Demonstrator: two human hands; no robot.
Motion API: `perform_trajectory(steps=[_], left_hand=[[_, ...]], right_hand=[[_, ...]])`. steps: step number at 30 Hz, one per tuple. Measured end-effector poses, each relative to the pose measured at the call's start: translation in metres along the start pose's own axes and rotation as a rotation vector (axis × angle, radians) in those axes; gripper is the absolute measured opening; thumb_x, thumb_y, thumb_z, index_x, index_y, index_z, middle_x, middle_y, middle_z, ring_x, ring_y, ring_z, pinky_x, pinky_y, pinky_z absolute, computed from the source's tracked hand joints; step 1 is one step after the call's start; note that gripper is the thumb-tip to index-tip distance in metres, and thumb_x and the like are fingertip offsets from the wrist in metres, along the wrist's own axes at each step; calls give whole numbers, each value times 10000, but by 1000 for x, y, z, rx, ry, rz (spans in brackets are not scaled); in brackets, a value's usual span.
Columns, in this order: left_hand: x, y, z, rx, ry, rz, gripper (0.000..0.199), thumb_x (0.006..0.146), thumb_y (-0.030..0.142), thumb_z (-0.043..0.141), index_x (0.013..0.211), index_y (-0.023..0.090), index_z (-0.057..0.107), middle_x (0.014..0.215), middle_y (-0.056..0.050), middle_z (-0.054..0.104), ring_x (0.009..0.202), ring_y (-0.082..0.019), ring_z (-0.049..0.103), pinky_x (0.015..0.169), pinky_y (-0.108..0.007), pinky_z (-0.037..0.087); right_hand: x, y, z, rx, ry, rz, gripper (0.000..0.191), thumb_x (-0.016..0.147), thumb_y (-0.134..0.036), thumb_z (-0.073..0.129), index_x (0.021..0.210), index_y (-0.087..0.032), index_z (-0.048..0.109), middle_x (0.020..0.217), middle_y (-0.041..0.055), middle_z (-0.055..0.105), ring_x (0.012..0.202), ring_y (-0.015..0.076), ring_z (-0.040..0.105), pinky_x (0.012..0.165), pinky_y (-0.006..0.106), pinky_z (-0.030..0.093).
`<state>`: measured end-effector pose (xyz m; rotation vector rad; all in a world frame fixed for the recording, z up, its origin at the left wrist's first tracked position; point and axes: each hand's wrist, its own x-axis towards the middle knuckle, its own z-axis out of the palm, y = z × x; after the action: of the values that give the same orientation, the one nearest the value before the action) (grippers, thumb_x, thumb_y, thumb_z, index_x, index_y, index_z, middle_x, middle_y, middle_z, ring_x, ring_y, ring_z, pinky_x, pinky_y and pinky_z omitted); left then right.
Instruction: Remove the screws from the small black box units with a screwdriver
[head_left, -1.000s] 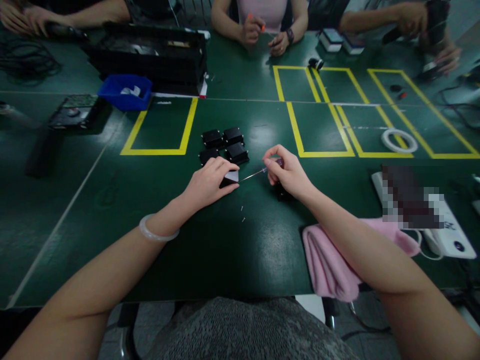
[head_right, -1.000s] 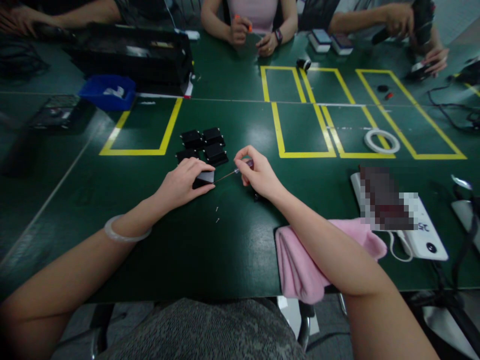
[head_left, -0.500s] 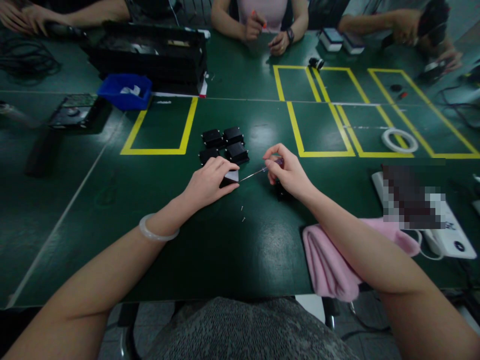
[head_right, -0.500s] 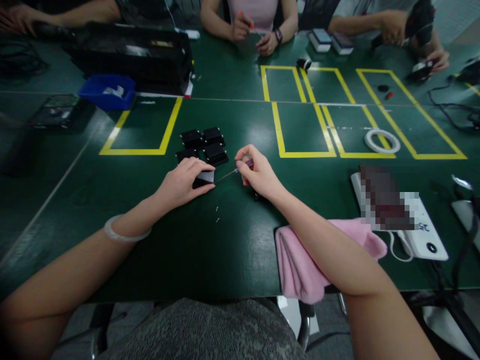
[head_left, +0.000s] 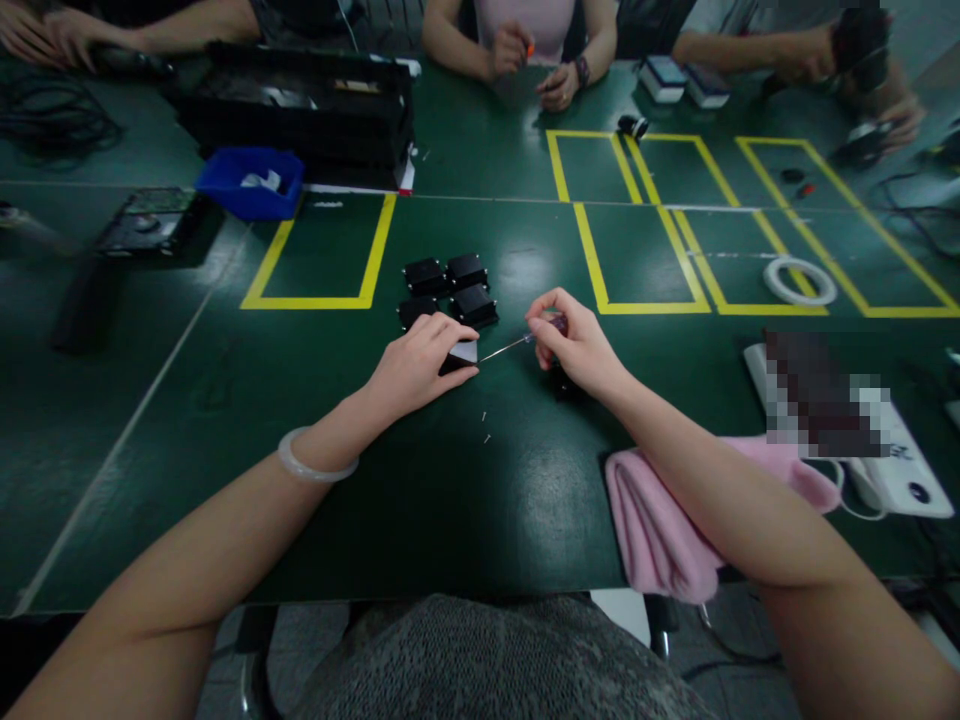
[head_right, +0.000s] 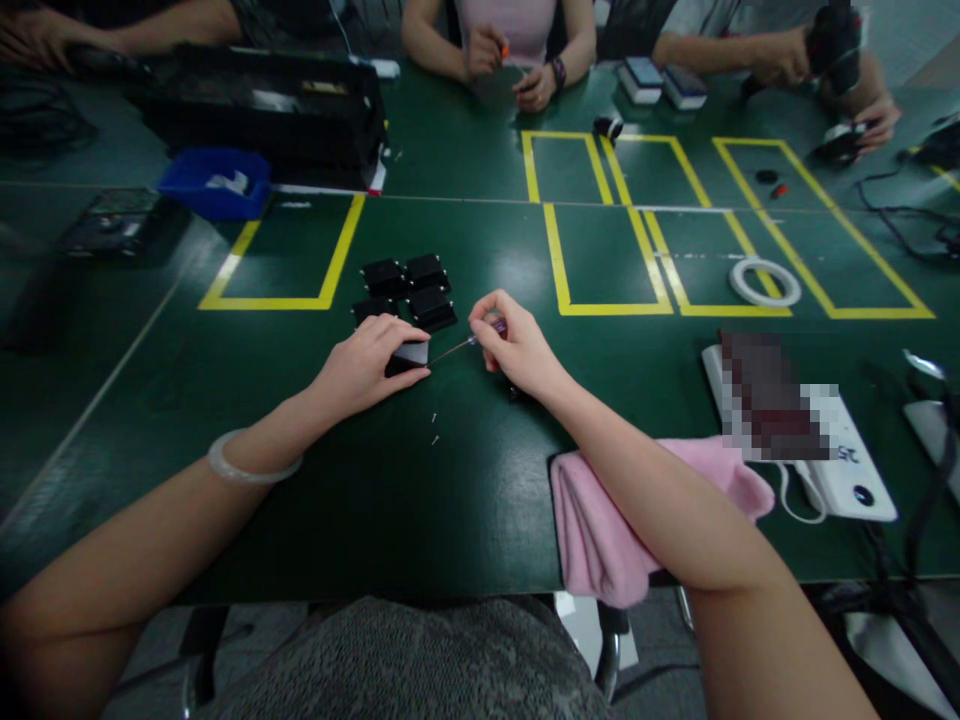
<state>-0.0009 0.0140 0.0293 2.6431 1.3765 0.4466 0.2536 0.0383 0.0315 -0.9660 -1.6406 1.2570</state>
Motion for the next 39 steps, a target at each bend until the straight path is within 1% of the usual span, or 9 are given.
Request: perform_trajectory(steps=[2,7,14,17,21,28,32,34,39], left_hand=[[0,0,0,0,-5,-5,379,958,350,671,1285,181,581,1247,-123,647,1138,-307,600,851,-424,571],[1,1,0,7,6,7,383,954,338,687,1277,155,592,1241,-130,649,1131,-307,605,842,-418,572],[0,1,0,-8,7,-1,374,954,342,679,1272,167,591,1233,-123,651,1135,-308,602,849,-422,566],[0,1,0,-9,1,-7,371,957,346,667,1279,179,584,1240,-119,650,1134,-304,600,841,-416,564],[0,0,1,6,4,-1,373,957,354,671,1271,172,585,1241,-121,650,1133,-299,598,845,-409,561],[0,-1,2,6,8,5,367,960,355,663,1269,175,582,1235,-120,650,1127,-301,596,834,-414,561],[1,0,1,-6,-5,-10,368,958,357,650,1276,189,574,1240,-120,646,1128,-302,593,836,-418,563],[1,0,0,-7,-8,-13,368,957,358,647,1276,189,573,1241,-120,644,1129,-301,592,839,-417,564],[1,0,0,-4,1,-3,364,963,369,641,1272,190,575,1239,-121,646,1132,-302,595,824,-408,561]], right_hand=[[0,0,0,-5,0,9,149,965,-318,611,938,-221,502,534,-105,487,417,84,511,456,238,372],[0,-1,-1,-68,3,18,206,999,-390,585,905,-216,527,461,-121,392,404,81,488,444,228,323],[0,1,0,16,-5,3,165,972,-340,621,974,-235,494,542,-112,483,420,81,507,451,234,371],[0,1,0,-3,-2,15,183,986,-376,610,949,-232,502,511,-114,456,418,84,502,455,236,373],[0,-1,-1,-59,0,17,225,1004,-413,583,904,-220,525,463,-118,387,408,86,490,448,235,337],[0,0,0,30,-1,11,193,978,-377,618,965,-231,492,518,-114,477,417,82,505,456,230,374],[1,0,0,-16,-4,23,232,992,-427,595,923,-222,510,471,-126,395,401,83,492,443,229,354],[1,0,-1,-36,-6,23,221,994,-415,587,921,-219,515,463,-130,370,395,84,488,436,228,336],[0,-2,-1,2,-18,27,140,963,-319,601,967,-238,487,523,-117,456,421,86,503,457,238,373]])
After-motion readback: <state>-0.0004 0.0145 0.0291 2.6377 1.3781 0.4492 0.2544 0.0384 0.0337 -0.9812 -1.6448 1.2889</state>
